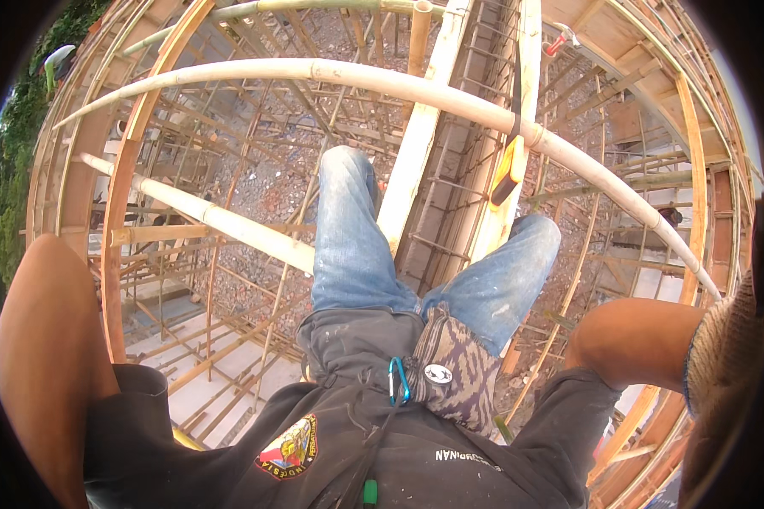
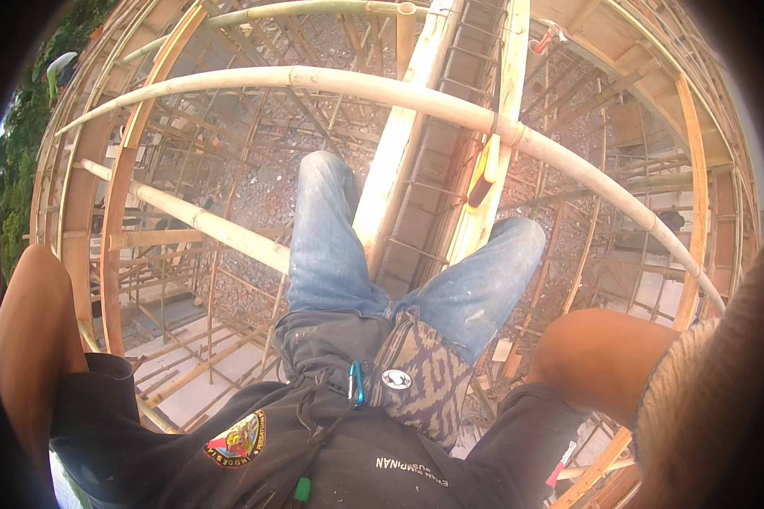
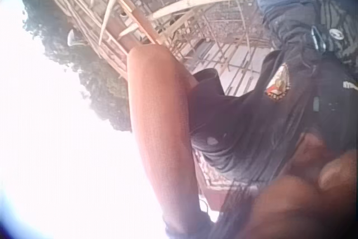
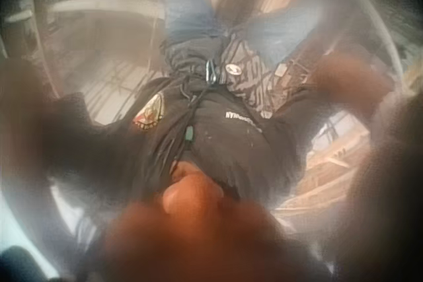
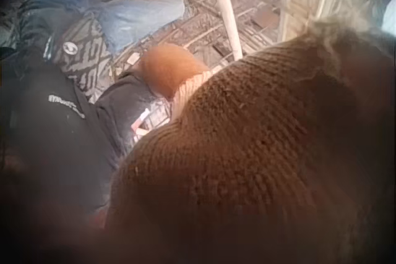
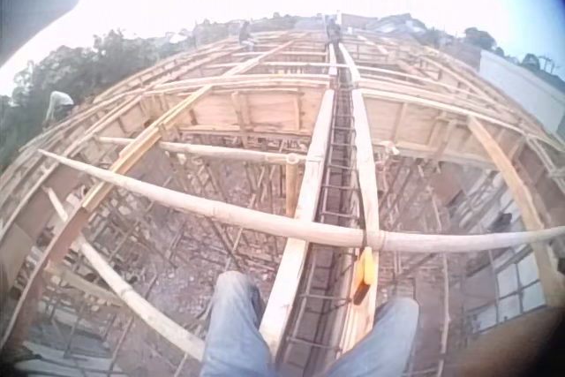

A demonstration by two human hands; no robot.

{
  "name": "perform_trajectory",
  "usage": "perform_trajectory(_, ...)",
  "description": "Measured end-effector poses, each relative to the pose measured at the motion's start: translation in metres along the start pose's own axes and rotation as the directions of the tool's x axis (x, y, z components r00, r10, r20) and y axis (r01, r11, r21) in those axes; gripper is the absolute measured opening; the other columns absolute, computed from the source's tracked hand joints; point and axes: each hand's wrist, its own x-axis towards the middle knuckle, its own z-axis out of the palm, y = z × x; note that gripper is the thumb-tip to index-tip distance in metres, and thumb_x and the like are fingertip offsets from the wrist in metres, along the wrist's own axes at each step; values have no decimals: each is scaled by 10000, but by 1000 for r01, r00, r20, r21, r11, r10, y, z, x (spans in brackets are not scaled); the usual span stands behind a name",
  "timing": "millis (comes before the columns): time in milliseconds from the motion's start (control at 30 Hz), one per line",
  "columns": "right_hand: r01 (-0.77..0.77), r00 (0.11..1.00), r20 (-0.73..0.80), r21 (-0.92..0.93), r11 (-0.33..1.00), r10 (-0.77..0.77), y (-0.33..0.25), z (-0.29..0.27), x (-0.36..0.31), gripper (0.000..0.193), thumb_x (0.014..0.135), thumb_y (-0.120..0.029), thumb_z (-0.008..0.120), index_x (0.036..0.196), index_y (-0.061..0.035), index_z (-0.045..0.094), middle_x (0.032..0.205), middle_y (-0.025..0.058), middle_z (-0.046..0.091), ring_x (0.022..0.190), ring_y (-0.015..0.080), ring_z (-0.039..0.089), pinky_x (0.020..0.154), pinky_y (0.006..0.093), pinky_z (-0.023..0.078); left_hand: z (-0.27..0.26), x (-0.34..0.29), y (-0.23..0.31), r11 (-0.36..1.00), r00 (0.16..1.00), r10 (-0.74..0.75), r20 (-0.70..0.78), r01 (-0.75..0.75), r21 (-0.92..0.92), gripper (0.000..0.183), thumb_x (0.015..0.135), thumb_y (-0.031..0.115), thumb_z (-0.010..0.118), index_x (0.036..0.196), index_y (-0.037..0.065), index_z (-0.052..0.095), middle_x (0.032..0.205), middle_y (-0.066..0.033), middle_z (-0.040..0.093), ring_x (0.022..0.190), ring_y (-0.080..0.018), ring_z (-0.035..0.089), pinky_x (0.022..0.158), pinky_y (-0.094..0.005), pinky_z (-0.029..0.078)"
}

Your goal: The person works on a bamboo roof framework, using a hammer to secure joints and a hand saw to cut bamboo poles. They reposition bamboo pieces and align them within the structure while seated on the framework.

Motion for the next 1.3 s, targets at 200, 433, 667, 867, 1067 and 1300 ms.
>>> perform_trajectory(200,-49,999,3,-20,999,49,-4,-3,16,999,848,-406,811,1639,-48,319,1599,201,481,1468,313,461,1224,474,334,-22,-19,15,999,1000,25,6,-25,21,472,899,235,744,1294,9,618,1182,-173,674,1146,-269,642,1041,-428,469)
perform_trajectory(433,-146,989,-28,-57,988,144,16,-5,13,1047,822,-397,844,1649,-56,298,1598,194,483,1458,312,472,1215,474,351,-32,-26,26,991,988,136,72,-136,-8,480,921,208,728,1341,16,597,1238,-173,668,1201,-273,630,1086,-435,453)
perform_trajectory(667,-364,925,-125,-17,931,359,77,15,-20,1098,797,-388,877,1658,-64,278,1597,187,484,1447,312,483,1207,473,367,-31,-19,25,930,923,366,118,-360,-69,492,942,181,711,1389,24,576,1295,-172,661,1255,-278,619,1131,-443,436)
perform_trajectory(867,-724,655,-110,193,663,747,153,73,-86,1143,775,-380,905,1666,-71,260,1596,181,486,1438,311,492,1199,473,381,-22,-2,-25,930,931,364,16,-362,-66,506,960,158,697,1429,31,558,1344,-172,656,1302,-282,609,1169,-450,422)
perform_trajectory(1067,-984,148,391,-30,173,909,123,163,-197,1127,728,-472,949,1601,-71,361,1429,173,581,1353,344,568,1062,450,529,-3,-15,-139,981,959,-175,-223,189,41,521,978,135,682,1470,37,541,1393,-172,650,1349,-286,600,1207,-456,408)
perform_trajectory(1300,-975,-48,201,-221,-2,978,92,242,-210,648,830,-462,844,1288,-49,644,1234,205,659,1165,394,625,966,474,541,41,-90,-281,644,475,-670,570,-10,765,986,653,522,926,1462,132,522,1333,-101,652,1296,-311,602,1136,-455,430)
